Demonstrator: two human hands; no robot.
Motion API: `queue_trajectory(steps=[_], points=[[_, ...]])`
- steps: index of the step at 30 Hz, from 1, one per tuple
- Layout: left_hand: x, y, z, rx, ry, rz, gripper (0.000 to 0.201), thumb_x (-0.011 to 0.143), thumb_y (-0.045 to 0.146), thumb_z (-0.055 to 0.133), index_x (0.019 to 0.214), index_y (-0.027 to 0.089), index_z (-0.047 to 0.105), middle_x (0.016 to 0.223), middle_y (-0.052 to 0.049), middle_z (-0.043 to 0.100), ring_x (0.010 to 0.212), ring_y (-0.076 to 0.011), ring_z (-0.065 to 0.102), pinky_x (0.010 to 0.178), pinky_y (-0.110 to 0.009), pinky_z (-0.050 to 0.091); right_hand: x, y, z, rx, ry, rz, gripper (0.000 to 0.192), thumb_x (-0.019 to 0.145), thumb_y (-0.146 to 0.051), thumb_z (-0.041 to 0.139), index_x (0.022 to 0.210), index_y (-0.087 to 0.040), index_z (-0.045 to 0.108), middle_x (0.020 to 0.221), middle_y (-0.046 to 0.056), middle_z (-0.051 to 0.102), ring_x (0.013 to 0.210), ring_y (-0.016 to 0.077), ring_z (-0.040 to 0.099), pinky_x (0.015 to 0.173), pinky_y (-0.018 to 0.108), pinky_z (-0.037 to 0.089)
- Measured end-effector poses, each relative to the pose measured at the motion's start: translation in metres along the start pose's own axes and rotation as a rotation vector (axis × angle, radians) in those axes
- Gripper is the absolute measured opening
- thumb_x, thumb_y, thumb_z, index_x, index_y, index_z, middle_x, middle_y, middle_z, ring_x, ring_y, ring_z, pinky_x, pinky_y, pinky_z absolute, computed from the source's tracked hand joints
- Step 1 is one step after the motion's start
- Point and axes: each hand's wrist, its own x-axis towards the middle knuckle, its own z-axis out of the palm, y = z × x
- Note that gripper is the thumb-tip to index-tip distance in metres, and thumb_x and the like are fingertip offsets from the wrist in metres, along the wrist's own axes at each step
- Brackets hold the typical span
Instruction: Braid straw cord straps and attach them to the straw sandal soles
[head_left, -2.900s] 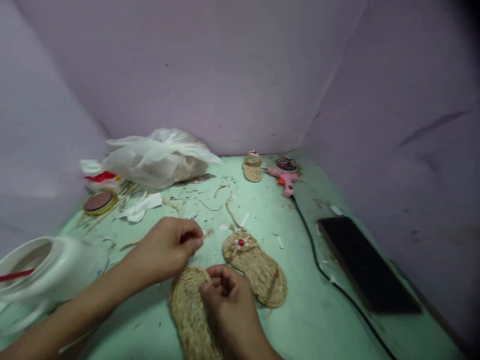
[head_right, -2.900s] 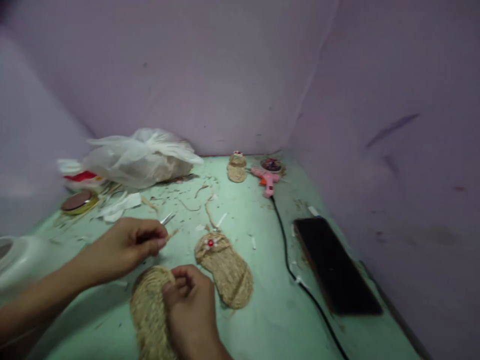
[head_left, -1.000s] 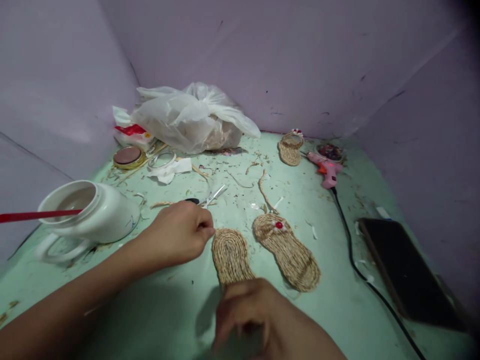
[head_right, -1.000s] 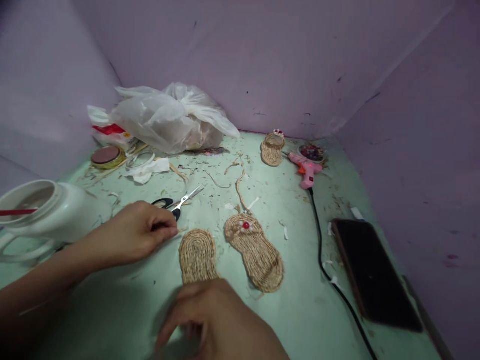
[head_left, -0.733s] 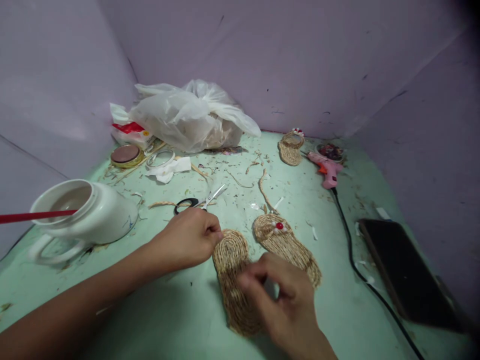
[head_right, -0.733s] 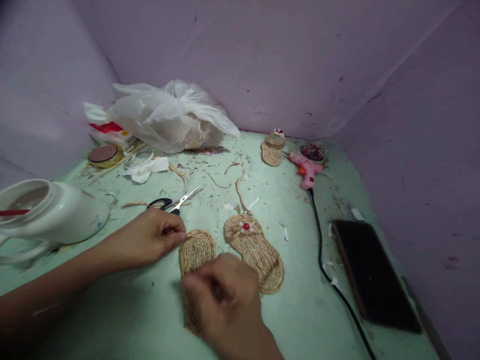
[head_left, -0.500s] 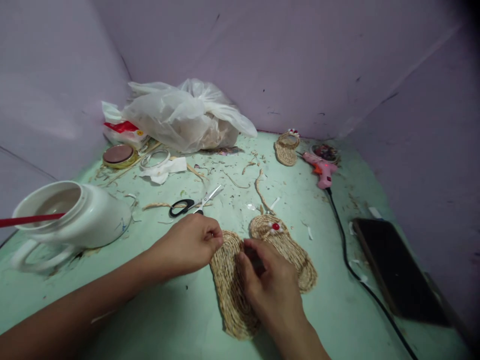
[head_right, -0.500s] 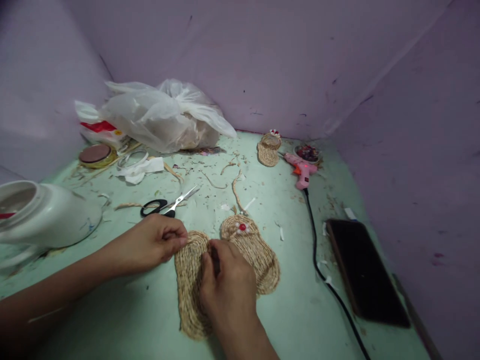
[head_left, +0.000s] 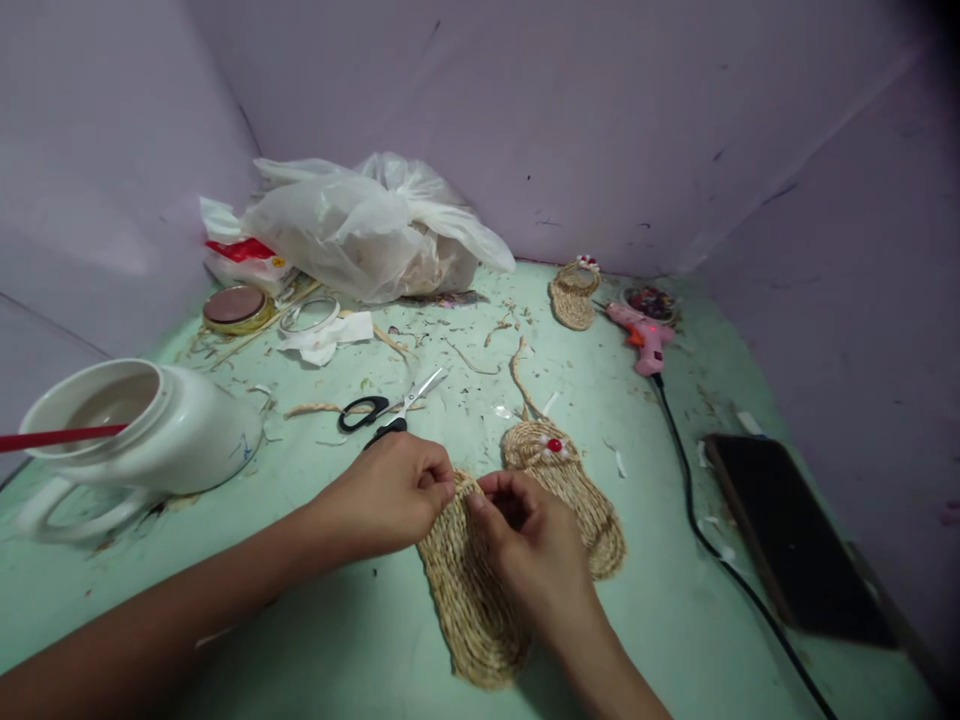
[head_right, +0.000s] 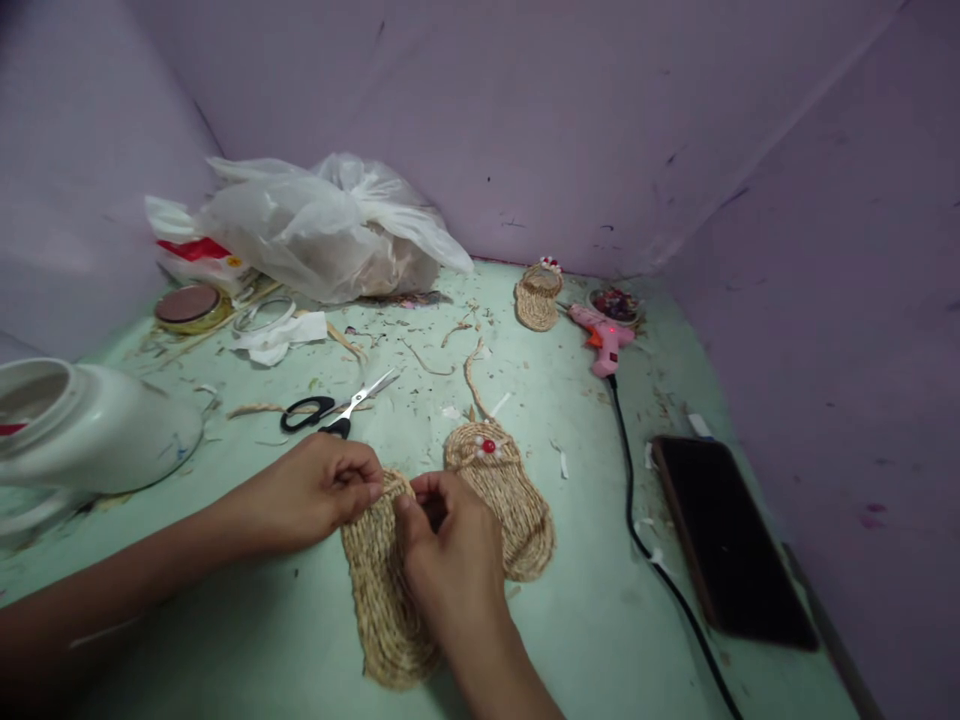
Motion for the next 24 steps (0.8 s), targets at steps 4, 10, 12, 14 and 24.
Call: queue_trajectory(steps=[4,10,12,14,24], points=[[-0.0017,-0.0003,0.0037,-0.003,0.01,0.002,0.02,0.072,0.028,0.045,0.065,0.016,0.059,0.052,0.002,0.052,0.05,-0.0104,0.045,0.046,-0.021,0.028,0.0024,-0.0019,0.0002,0.224,-0.034,0.094,0.014,0.067,-0.028,0.058,0.069,-0.014,0.061,0.058,0.001,0.061,0.052,0.0137,0.054,0.048,0.024,0.04],[-0.002,0.0017,0.0041,0.015,0.001,-0.011,0.025,0.073,0.033,0.048,0.072,0.017,0.067,0.056,0.001,0.055,0.053,-0.0114,0.046,0.047,-0.022,0.028,0.0022,-0.0035,-0.0001,0.244,-0.046,0.129,0.012,0.06,-0.024,0.061,0.066,-0.014,0.062,0.055,0.001,0.061,0.047,0.0117,0.053,0.044,0.021,0.039],[-0.002,0.0022,0.0036,0.015,-0.001,-0.008,0.025,0.072,0.033,0.049,0.072,0.017,0.068,0.056,0.0,0.056,0.054,-0.0116,0.047,0.048,-0.022,0.029,0.0022,-0.0033,-0.0003,0.23,-0.062,0.121,0.012,0.06,-0.023,0.061,0.066,-0.013,0.063,0.056,0.002,0.062,0.048,0.012,0.054,0.044,0.021,0.041],[-0.0017,0.0022,0.0033,0.016,-0.001,-0.007,0.024,0.072,0.033,0.049,0.072,0.018,0.068,0.057,0.0,0.056,0.054,-0.0117,0.047,0.048,-0.022,0.029,0.0023,-0.003,-0.0005,0.214,-0.064,0.111,0.012,0.06,-0.023,0.06,0.066,-0.013,0.063,0.057,0.003,0.063,0.049,0.0124,0.055,0.045,0.022,0.041],[-0.0022,0.0033,0.0033,0.051,-0.014,0.003,0.025,0.073,0.032,0.047,0.072,0.017,0.067,0.055,0.001,0.054,0.053,-0.0107,0.045,0.048,-0.022,0.028,0.003,-0.0007,0.0002,0.194,-0.068,0.112,0.011,0.063,-0.023,0.06,0.064,-0.013,0.062,0.055,0.001,0.06,0.048,0.0108,0.051,0.045,0.021,0.039]])
